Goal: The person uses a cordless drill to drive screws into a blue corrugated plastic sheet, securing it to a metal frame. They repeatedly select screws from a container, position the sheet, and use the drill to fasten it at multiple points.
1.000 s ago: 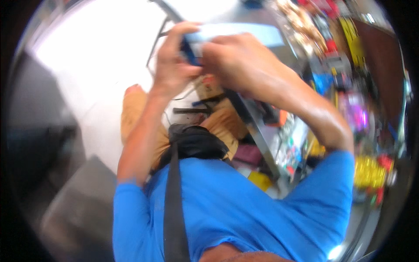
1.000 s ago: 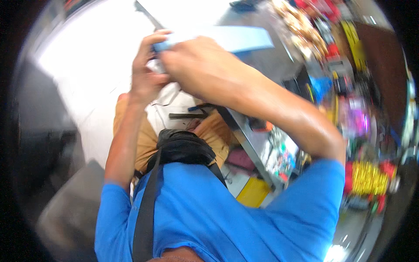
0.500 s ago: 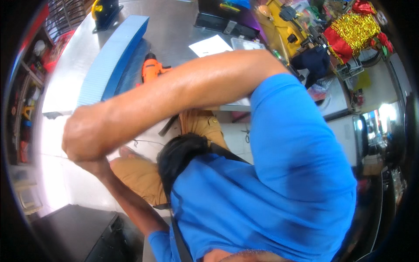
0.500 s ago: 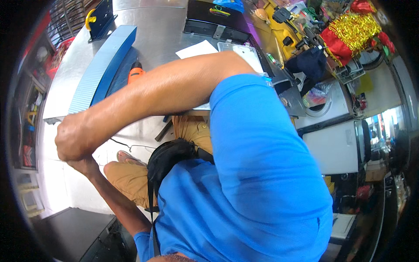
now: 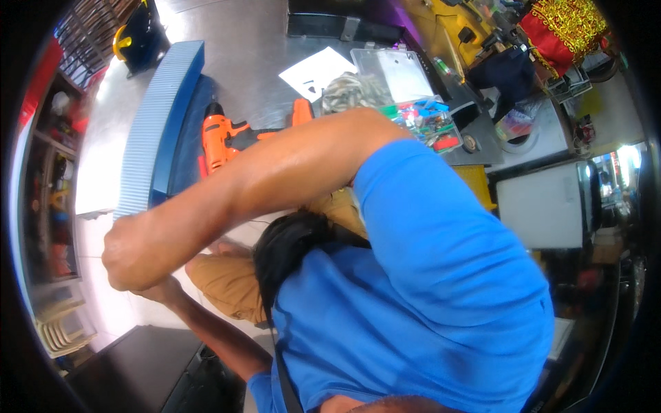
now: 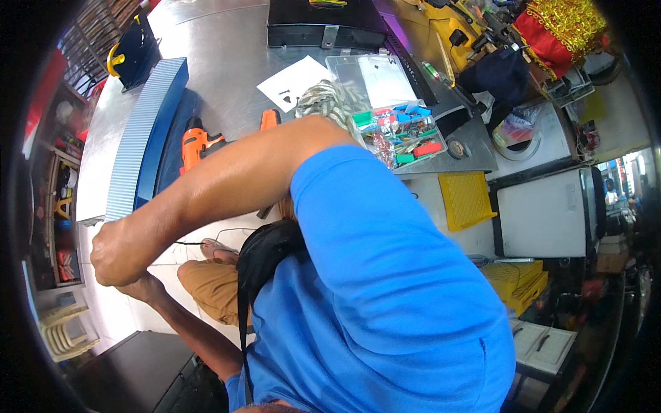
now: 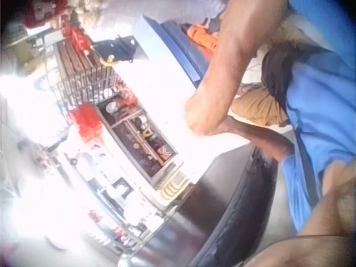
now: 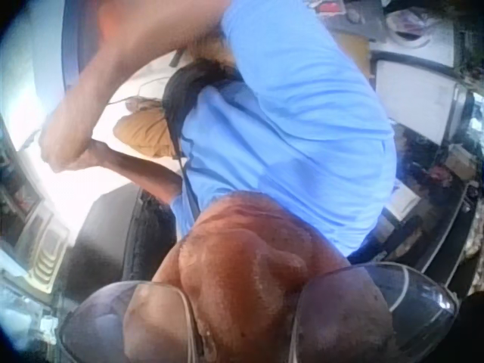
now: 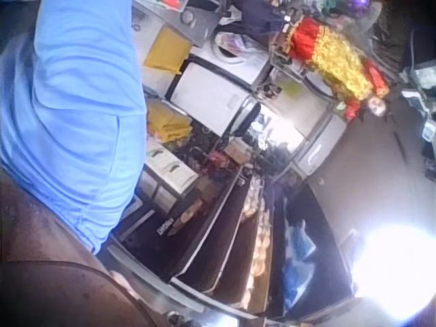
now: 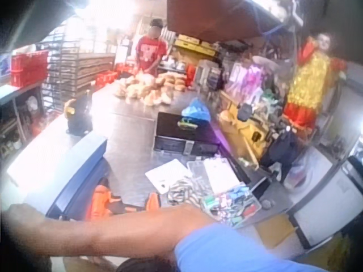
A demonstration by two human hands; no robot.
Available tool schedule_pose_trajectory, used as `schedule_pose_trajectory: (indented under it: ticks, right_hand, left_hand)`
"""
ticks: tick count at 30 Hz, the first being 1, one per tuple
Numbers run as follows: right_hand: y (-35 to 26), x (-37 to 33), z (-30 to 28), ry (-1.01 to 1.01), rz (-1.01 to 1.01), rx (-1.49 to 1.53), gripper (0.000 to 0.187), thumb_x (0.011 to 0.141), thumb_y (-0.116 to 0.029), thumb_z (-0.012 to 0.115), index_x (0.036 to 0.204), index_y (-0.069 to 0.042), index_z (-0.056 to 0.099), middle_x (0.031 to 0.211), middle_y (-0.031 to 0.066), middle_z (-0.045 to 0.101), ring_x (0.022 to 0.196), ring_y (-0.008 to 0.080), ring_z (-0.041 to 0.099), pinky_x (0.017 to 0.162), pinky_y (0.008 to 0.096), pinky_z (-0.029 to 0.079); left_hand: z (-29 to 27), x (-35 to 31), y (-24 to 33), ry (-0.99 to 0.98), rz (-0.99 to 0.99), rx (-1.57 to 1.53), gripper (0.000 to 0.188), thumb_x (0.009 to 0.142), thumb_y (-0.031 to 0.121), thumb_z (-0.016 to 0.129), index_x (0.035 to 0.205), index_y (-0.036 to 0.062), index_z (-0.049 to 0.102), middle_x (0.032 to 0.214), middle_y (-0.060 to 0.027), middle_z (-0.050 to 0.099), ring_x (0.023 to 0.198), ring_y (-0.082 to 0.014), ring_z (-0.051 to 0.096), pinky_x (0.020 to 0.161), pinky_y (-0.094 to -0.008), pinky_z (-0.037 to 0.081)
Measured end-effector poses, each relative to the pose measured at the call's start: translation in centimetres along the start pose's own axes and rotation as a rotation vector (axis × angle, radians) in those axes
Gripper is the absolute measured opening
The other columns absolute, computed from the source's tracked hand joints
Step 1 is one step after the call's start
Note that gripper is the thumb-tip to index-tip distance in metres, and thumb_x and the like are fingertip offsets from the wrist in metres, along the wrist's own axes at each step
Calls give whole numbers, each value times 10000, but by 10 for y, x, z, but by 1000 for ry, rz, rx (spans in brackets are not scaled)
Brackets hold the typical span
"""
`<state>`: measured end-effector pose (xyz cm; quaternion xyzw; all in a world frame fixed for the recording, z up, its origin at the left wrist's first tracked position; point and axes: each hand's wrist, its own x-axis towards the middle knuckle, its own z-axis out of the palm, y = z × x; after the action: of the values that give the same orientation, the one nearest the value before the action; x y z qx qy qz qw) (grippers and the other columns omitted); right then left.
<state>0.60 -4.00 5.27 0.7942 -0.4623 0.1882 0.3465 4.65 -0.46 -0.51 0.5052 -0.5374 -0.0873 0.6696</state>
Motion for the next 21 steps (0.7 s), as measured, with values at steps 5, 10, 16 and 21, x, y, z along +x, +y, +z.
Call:
schedule_pose_trajectory:
  ticks: [5,10,16,21]
  right_hand:
    - [35,1,-24,56,53,861,119,648,-218,663,616,-108,693,658,73,601,671,249,578,592,427,450]
    - [15,-6,-10,225,-17,81,164,744,-221,658,749,-69,719,772,107,650,759,243,596,629,418,462]
    - [-13,9,-12,-57,16,360,119,866,-187,633,882,-72,659,844,60,662,814,202,603,748,355,474]
    - [-58,3,3,6,-258,-1299,176,973,-174,579,1108,-62,600,1093,86,641,1057,209,608,897,351,496]
  left_hand:
    - [6,1,10,-1,2,4,556,869,168,717,1353,-2,503,1297,-130,574,1193,-244,572,1011,-370,473]
    - [12,0,14,2,4,1,552,871,167,720,1350,-3,504,1300,-132,573,1195,-245,572,1013,-371,472]
    - [15,0,10,5,-7,-28,548,873,166,723,1346,-4,505,1305,-136,572,1198,-247,571,1015,-373,472]
    - [17,3,8,-1,-8,-45,545,874,165,725,1343,-5,506,1309,-138,570,1199,-248,570,1017,-375,472]
